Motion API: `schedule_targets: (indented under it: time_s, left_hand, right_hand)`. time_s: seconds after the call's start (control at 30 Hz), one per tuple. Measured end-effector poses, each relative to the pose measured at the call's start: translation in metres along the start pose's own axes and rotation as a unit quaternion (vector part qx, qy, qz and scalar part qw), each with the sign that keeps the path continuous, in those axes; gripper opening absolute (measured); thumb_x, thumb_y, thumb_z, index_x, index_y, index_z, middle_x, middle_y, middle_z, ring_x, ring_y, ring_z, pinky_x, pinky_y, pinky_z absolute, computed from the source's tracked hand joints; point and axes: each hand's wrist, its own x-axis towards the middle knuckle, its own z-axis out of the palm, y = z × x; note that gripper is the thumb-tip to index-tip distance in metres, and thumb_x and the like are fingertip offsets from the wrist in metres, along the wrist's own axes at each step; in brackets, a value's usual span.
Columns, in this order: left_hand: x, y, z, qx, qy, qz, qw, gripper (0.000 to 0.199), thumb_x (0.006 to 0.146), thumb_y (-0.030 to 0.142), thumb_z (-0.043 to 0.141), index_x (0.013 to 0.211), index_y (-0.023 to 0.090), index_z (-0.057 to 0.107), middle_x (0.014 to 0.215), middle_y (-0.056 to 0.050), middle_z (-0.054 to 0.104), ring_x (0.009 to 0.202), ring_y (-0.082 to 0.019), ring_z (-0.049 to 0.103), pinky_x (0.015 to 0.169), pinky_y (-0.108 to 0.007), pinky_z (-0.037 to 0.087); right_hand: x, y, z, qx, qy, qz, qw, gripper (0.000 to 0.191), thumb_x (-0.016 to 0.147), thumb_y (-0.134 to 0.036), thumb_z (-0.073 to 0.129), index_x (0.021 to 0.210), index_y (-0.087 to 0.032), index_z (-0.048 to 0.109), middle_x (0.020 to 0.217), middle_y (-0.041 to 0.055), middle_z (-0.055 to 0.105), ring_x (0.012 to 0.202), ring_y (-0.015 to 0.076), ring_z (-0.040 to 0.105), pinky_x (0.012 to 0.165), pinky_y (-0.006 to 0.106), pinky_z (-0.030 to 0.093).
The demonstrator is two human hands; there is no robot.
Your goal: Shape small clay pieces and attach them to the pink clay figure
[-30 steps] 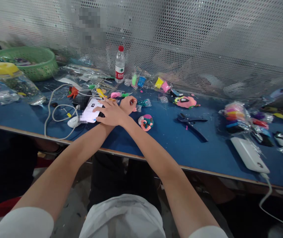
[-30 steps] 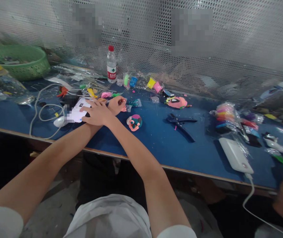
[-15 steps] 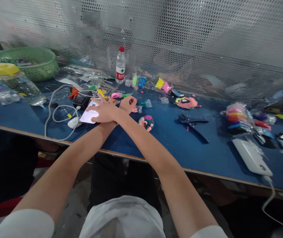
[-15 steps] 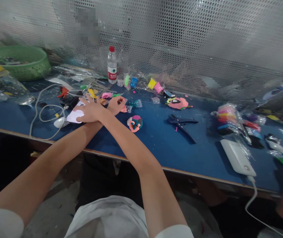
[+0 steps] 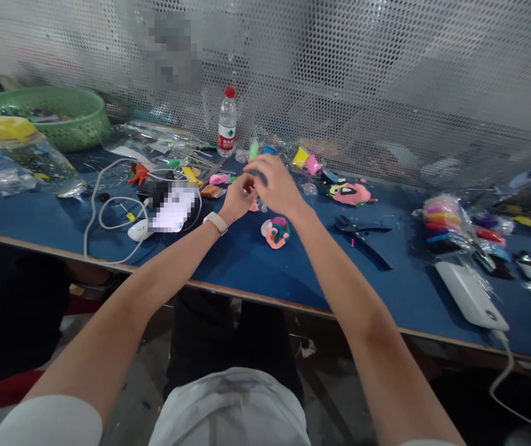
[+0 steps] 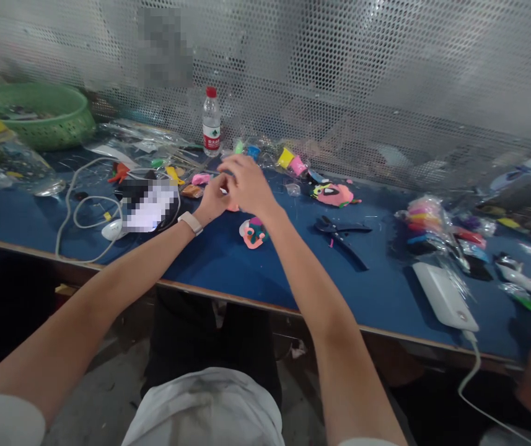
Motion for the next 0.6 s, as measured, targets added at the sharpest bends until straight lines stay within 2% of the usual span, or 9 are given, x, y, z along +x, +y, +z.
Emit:
schedule_targets:
  time_s: [0.1,0.23,0.37,0.5,0.6]
  left_hand:
    - [-0.003,0.009,-0.001,-0.044,-0.011,0.012,0.999,0.02,0.113,0.039,0.07,0.106,0.021,0.075,0.104,-0.009,0.083,0.093,-0.02,0.075,0.087,-0.035,0.063]
    - [-0.011,0.02,-0.001,-0.117,-0.066,0.013,0.991,0.032,0.115,0.051,0.069,0.117,0.021,0.079,0.112,-0.01,0.086,0.101,-0.023,0.08,0.083,-0.035,0.064]
    - [-0.017,0.026,0.0,-0.142,-0.106,0.017,0.984,0.038,0.115,0.055,0.069,0.124,0.019,0.079,0.12,-0.013,0.087,0.108,-0.025,0.082,0.081,-0.032,0.064]
    - [-0.02,0.031,-0.002,-0.143,-0.105,0.003,0.984,0.039,0.114,0.053,0.073,0.136,0.021,0.074,0.115,-0.011,0.087,0.099,-0.022,0.082,0.077,-0.032,0.063]
    - [-0.022,0.034,-0.002,-0.133,-0.101,-0.007,0.986,0.041,0.11,0.052,0.079,0.137,0.021,0.072,0.106,-0.009,0.086,0.091,-0.02,0.08,0.076,-0.032,0.063]
  right_hand:
    - [-0.037,0.026,-0.021,0.001,0.036,0.01,0.999,0.035,0.099,-0.017,0.061,0.126,-0.025,0.081,0.13,0.0132,0.08,0.126,0.0335,0.075,0.117,0.06,0.064]
    - [-0.07,0.039,-0.015,-0.004,0.06,-0.001,0.998,0.032,0.096,-0.022,0.071,0.127,-0.027,0.081,0.121,0.0106,0.082,0.116,0.0329,0.077,0.109,0.058,0.066]
    - [-0.075,0.04,0.0,-0.017,0.092,0.009,0.996,0.023,0.103,-0.028,0.074,0.125,-0.028,0.083,0.118,0.0101,0.082,0.114,0.0319,0.077,0.106,0.055,0.066]
    - [-0.075,0.039,0.005,-0.03,0.126,0.021,0.991,0.02,0.111,-0.032,0.067,0.117,-0.029,0.086,0.114,0.0096,0.08,0.112,0.0302,0.075,0.104,0.051,0.065]
    - [-0.076,0.036,0.006,-0.038,0.14,0.034,0.989,0.021,0.113,-0.036,0.066,0.115,-0.03,0.086,0.114,0.0096,0.078,0.113,0.0303,0.075,0.104,0.051,0.064]
